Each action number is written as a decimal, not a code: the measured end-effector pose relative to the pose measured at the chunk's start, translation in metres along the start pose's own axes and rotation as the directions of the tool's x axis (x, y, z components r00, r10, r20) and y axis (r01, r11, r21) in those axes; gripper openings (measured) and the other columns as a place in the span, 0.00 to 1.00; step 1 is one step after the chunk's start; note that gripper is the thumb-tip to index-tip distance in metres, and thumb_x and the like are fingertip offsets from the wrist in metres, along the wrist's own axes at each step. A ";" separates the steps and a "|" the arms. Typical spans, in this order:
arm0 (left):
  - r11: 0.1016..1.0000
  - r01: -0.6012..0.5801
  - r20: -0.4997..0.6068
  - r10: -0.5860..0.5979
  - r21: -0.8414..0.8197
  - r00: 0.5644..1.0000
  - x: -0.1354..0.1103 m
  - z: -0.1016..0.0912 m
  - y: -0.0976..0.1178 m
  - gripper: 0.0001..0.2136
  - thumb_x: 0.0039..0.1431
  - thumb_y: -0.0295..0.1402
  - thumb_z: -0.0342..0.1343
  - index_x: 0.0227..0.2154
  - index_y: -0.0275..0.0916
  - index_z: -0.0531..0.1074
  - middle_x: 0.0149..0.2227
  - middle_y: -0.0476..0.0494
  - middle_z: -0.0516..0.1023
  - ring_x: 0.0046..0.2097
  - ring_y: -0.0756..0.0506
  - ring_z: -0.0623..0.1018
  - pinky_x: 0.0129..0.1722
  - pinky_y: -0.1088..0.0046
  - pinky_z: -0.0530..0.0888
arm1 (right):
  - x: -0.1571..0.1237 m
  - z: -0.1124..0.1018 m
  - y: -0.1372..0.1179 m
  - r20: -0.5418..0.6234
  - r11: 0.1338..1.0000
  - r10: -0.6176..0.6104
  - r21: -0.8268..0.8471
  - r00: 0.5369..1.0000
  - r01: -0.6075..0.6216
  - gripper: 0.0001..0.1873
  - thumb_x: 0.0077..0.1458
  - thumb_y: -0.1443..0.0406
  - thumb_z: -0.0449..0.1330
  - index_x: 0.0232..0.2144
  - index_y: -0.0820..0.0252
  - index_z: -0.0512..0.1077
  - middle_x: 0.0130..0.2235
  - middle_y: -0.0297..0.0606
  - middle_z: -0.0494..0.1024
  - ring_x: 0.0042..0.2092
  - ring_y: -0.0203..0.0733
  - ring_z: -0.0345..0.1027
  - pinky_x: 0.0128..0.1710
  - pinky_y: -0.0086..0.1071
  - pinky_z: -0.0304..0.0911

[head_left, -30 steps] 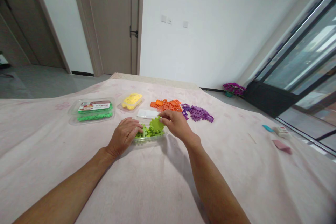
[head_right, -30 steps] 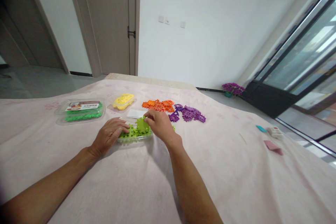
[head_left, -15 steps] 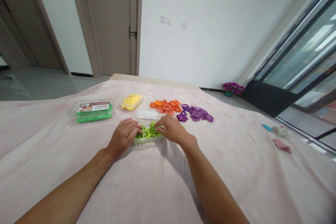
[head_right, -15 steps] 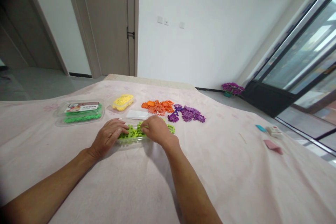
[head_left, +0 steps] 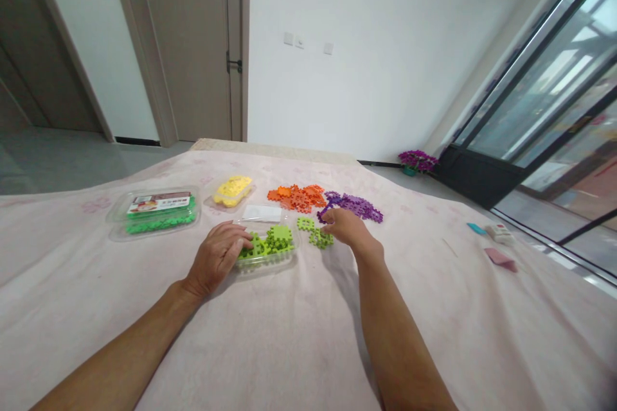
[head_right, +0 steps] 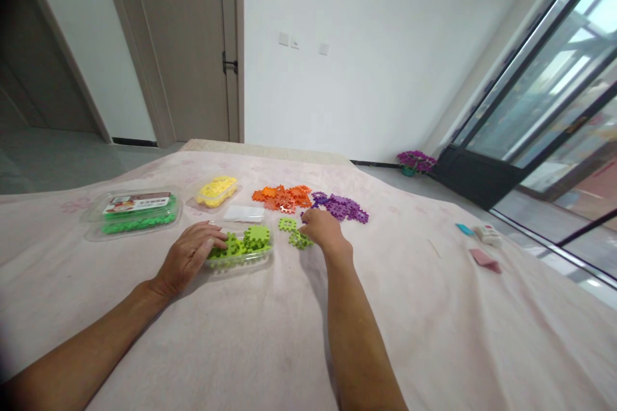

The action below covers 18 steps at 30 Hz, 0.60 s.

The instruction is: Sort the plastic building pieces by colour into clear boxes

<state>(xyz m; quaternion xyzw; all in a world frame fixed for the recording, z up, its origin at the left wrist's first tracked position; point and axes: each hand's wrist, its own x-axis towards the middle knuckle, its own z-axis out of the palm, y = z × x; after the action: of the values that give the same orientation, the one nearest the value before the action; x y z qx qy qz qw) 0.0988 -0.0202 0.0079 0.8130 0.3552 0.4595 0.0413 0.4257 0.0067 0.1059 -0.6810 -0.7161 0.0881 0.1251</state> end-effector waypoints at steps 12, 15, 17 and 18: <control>0.999 0.015 -0.028 -0.016 -0.036 0.999 0.000 -0.001 0.002 0.15 0.68 0.32 0.45 0.35 0.42 0.78 0.42 0.45 0.82 0.49 0.45 0.77 0.61 0.58 0.66 | 0.012 0.027 0.016 0.190 0.980 0.145 -0.161 0.971 -0.115 0.24 0.41 0.56 0.74 0.41 0.57 0.79 0.45 0.45 0.81 0.46 0.50 0.75 0.40 0.34 0.63; 0.996 0.054 -0.085 -0.060 -0.073 0.995 -0.001 -0.002 0.003 0.17 0.69 0.32 0.42 0.35 0.41 0.78 0.42 0.43 0.81 0.49 0.45 0.77 0.58 0.60 0.68 | 0.012 0.024 0.019 0.137 0.982 0.151 -0.135 0.979 -0.132 0.17 0.42 0.58 0.73 0.36 0.57 0.78 0.39 0.41 0.81 0.40 0.45 0.74 0.35 0.31 0.60; 0.992 0.079 -0.119 -0.090 -0.093 0.989 -0.001 -0.003 0.005 0.18 0.69 0.32 0.41 0.35 0.40 0.78 0.42 0.42 0.80 0.50 0.44 0.76 0.55 0.61 0.70 | 0.012 0.021 0.020 0.085 0.989 0.138 -0.068 0.987 -0.132 0.11 0.46 0.59 0.69 0.32 0.58 0.77 0.34 0.37 0.80 0.35 0.41 0.72 0.32 0.29 0.56; 0.991 0.087 -0.131 -0.099 -0.098 0.986 -0.001 -0.003 0.005 0.18 0.70 0.32 0.41 0.35 0.39 0.77 0.42 0.42 0.80 0.50 0.44 0.76 0.54 0.61 0.70 | 0.012 0.019 0.019 0.051 0.992 0.122 -0.013 0.991 -0.122 0.09 0.48 0.60 0.68 0.30 0.58 0.76 0.32 0.36 0.79 0.33 0.39 0.71 0.31 0.29 0.54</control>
<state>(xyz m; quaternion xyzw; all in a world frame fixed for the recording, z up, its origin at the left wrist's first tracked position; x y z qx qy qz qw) 0.0989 -0.0255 0.0110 0.7597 0.3732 0.5271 0.0758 0.4374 0.0211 0.0828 -0.7215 -0.6766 0.1098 0.0977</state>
